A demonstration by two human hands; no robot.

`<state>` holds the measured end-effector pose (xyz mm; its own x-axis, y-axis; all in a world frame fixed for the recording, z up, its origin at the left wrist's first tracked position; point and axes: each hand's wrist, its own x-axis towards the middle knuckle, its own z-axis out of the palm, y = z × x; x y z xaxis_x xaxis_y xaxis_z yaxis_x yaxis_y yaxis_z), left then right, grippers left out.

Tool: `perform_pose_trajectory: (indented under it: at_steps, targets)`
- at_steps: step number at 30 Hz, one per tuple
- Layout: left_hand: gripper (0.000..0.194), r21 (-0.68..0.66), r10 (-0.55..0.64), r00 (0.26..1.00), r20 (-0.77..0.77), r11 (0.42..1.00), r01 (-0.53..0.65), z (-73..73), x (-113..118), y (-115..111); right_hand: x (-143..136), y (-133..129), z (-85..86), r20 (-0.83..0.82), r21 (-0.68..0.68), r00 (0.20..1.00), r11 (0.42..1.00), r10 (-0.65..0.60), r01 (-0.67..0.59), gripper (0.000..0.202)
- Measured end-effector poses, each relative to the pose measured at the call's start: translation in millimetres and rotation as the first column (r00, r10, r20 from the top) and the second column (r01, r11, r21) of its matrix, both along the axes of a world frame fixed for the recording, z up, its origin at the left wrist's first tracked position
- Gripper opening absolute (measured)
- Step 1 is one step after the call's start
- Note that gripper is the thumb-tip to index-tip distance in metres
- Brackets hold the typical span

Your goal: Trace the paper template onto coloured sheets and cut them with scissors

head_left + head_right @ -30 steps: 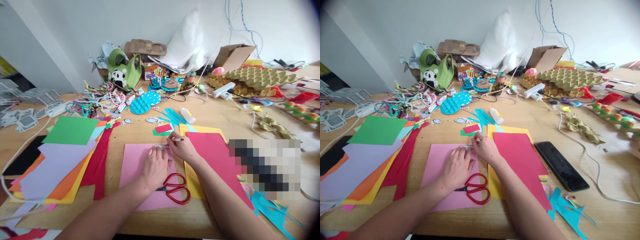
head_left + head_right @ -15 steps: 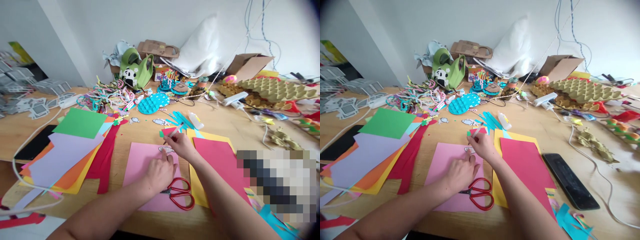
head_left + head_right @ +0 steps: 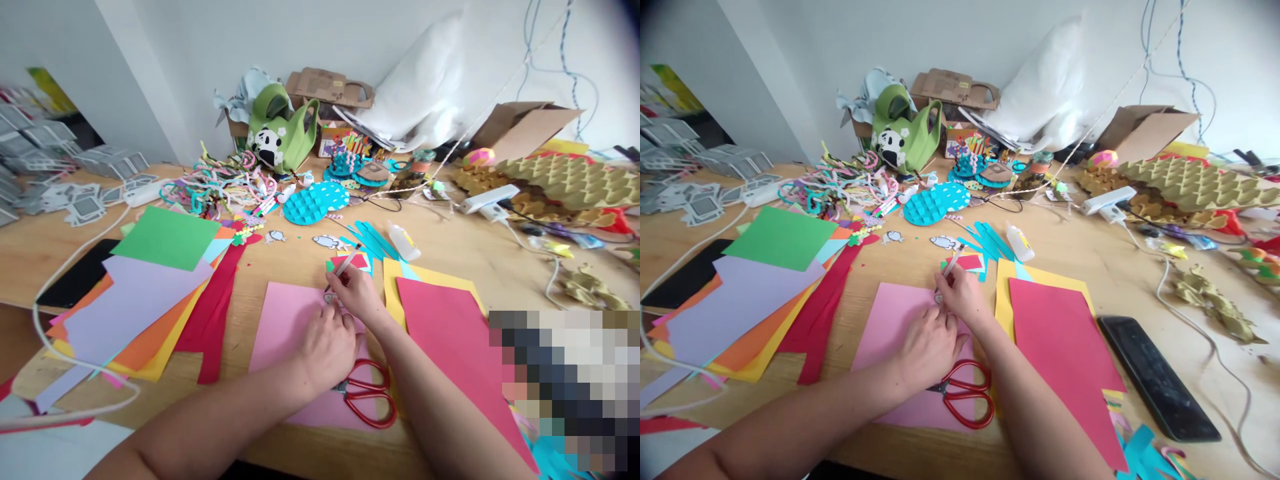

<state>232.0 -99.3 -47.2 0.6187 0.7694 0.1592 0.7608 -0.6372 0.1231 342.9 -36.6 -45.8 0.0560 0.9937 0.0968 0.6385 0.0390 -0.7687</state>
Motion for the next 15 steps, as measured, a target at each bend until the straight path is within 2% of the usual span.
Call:
perform_pose_trajectory:
  at_steps: [5,15]
  targets:
    - [0.038,-0.082,0.039,0.997,-0.071,0.996,-0.044,-2.2,-0.3,-4.2,-0.7,-0.7,-1.6,0.069,0.034,0.998,0.999,0.006,-0.008,0.018]
    - [0.042,-0.087,0.024,0.994,-0.103,0.996,-0.033,1.7,-2.4,-4.0,-0.5,-0.9,-4.8,0.090,0.033,0.996,0.999,0.027,-0.030,0.019]
